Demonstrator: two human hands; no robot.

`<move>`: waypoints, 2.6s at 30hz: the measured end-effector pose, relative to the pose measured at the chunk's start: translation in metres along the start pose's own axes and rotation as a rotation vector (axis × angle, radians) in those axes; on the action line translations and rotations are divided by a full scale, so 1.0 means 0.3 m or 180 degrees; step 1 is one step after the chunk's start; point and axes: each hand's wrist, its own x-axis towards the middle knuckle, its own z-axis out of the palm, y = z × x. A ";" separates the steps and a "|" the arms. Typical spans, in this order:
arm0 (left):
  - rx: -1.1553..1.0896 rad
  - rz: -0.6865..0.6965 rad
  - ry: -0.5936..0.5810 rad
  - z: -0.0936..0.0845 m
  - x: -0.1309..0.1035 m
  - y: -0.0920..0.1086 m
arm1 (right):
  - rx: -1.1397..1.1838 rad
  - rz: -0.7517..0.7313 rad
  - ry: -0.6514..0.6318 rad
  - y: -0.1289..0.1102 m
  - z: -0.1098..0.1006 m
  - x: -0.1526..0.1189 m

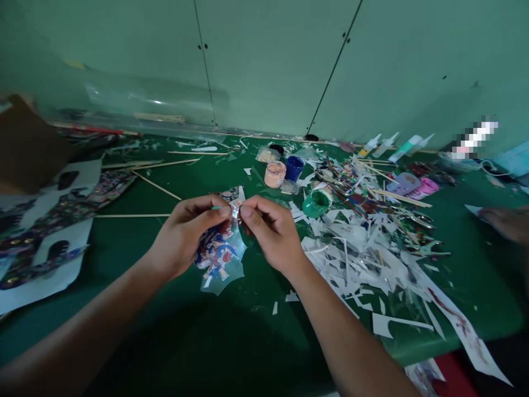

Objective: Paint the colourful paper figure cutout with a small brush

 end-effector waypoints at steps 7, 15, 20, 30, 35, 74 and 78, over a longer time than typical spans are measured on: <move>-0.0134 -0.0092 -0.0091 0.003 -0.004 0.003 | 0.0028 -0.0126 -0.0116 0.003 -0.005 0.002; -0.0110 -0.0090 -0.0025 0.003 -0.004 -0.003 | -0.0687 -0.0301 0.0075 -0.009 -0.008 -0.007; -0.0038 -0.0197 -0.0028 0.008 -0.007 0.004 | -0.0886 -0.0484 0.0105 -0.018 -0.010 -0.009; 0.0093 -0.0088 0.0031 0.012 -0.013 0.014 | -0.0954 -0.0497 0.0136 -0.020 -0.011 -0.011; 0.0067 -0.0106 -0.0031 0.010 -0.012 0.016 | -0.0999 -0.0590 0.0085 -0.027 -0.017 -0.014; -0.0271 -0.0181 -0.0065 0.019 -0.014 0.017 | -0.1194 -0.0800 0.0175 -0.033 -0.017 -0.015; -0.0310 -0.0214 -0.0035 0.020 -0.013 0.011 | -0.1260 -0.0763 0.0259 -0.035 -0.015 -0.013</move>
